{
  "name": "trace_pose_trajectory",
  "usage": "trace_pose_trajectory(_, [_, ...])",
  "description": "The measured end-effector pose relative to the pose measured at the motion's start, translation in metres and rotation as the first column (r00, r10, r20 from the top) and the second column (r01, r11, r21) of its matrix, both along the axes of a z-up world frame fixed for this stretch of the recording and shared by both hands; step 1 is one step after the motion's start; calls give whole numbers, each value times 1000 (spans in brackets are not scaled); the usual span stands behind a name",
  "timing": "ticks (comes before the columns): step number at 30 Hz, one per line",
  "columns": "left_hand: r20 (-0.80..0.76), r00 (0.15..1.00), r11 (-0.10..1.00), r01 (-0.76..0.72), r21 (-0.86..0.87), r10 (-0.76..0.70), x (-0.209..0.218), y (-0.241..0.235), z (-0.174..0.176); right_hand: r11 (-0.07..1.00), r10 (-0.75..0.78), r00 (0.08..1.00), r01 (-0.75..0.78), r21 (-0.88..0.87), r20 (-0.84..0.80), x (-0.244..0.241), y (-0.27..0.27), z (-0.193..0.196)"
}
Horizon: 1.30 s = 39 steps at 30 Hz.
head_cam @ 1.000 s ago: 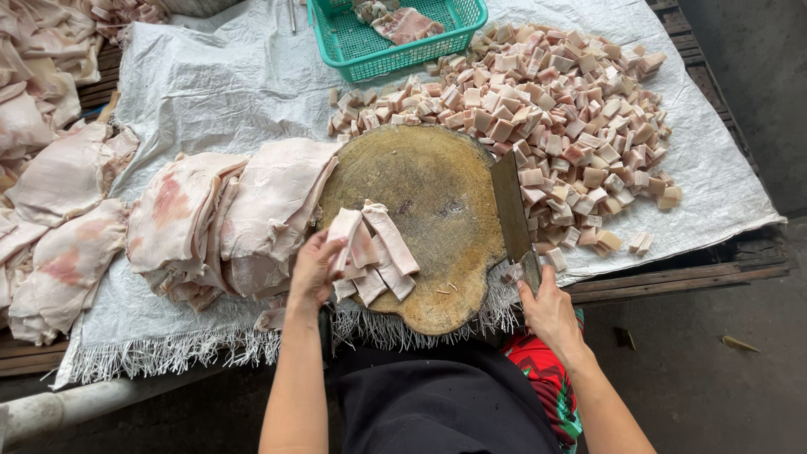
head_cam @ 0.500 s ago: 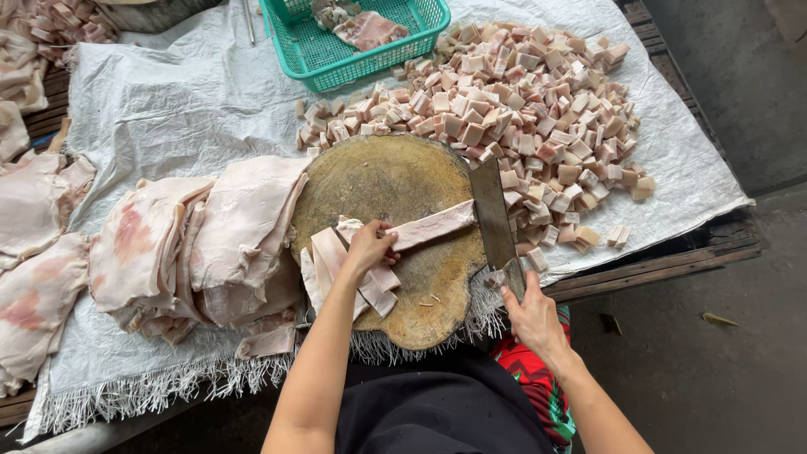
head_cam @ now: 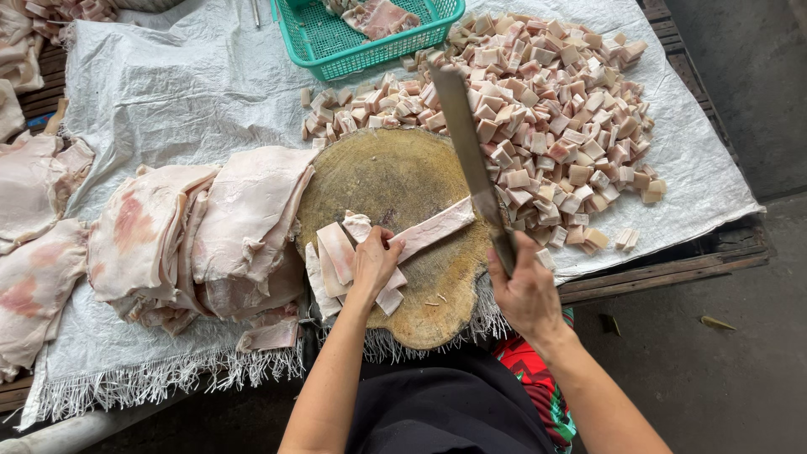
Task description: The person is dicing large sheets of pork skin and fat on a wooden cutting board using a cleaver.
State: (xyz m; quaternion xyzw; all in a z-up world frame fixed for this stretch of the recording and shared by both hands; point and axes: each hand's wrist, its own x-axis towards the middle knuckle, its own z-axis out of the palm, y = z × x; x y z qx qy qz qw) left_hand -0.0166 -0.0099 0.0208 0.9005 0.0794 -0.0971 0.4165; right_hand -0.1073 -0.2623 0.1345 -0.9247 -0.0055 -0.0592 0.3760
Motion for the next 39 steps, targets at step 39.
trace_pose_trajectory(39, [1, 997, 987, -71, -144, 72, 1, 3, -15, 915, -100, 844, 285, 284, -527, -10, -24, -22])
